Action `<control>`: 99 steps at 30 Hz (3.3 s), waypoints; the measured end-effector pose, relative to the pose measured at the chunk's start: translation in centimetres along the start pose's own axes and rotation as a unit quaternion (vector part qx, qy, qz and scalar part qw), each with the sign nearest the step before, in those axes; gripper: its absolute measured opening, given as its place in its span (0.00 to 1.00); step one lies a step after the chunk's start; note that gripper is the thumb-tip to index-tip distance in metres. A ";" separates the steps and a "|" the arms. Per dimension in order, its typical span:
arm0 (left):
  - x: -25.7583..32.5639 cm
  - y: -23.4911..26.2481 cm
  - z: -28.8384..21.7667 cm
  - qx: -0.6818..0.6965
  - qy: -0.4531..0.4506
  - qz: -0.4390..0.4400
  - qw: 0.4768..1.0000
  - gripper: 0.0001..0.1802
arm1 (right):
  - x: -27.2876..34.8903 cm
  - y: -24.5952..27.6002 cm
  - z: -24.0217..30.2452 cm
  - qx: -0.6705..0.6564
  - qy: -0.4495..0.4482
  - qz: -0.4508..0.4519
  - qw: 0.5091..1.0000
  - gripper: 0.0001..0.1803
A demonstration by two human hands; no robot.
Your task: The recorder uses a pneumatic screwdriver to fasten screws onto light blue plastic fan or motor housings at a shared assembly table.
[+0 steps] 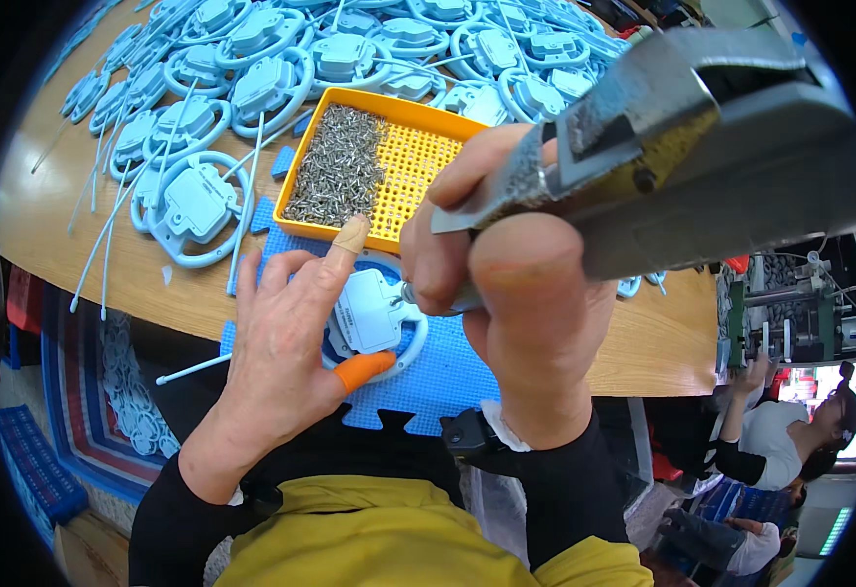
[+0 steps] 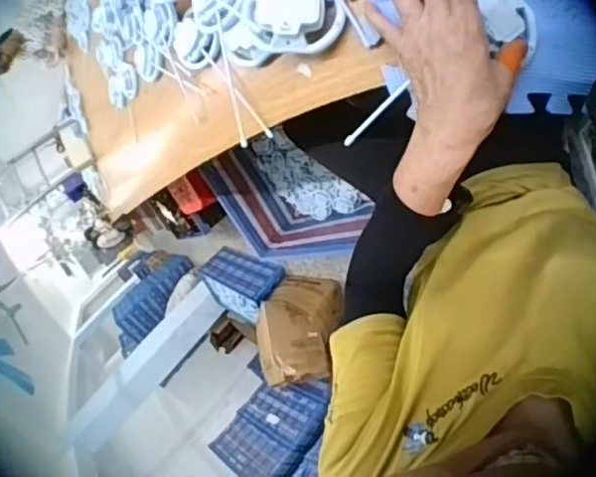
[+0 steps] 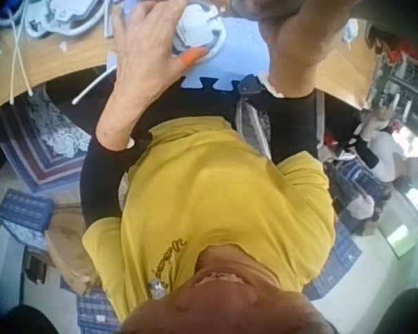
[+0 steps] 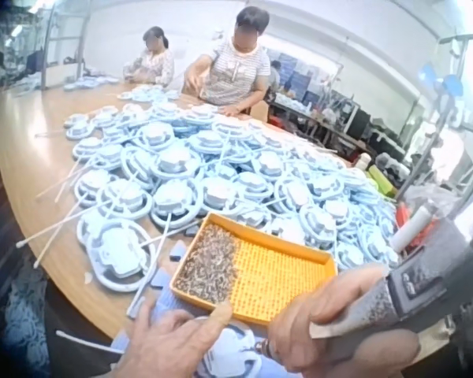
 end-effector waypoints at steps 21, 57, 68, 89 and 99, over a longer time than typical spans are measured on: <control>6.8 13.9 6.9 -0.205 0.123 -0.049 0.970 0.48 | -3.4 8.1 0.6 -0.085 0.058 -0.114 0.988 0.27; -1.2 0.9 -0.9 -0.031 -0.059 0.145 0.987 0.42 | -4.1 10.6 -1.4 0.032 0.057 -0.113 0.991 0.28; -0.7 -1.1 -2.3 -0.027 -0.046 -0.007 0.999 0.51 | 0.1 3.5 2.1 -0.082 0.030 -0.007 0.996 0.39; -0.2 -0.2 -1.9 -0.036 -0.019 0.002 0.999 0.46 | 1.5 0.8 -0.1 0.048 -0.069 -0.030 0.996 0.33; 5.4 12.6 4.6 -0.198 0.099 0.030 0.975 0.52 | -3.9 7.8 0.5 -0.053 0.063 -0.119 0.989 0.21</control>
Point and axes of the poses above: each hand's wrist, its own x-axis away from the middle knuckle, its own y-axis out of the back of the hand, z = x × y, the point moved 8 cm from there along -x, towards the middle knuckle, and after that the axes turned 4 degrees about -x, right-handed, at the moved point
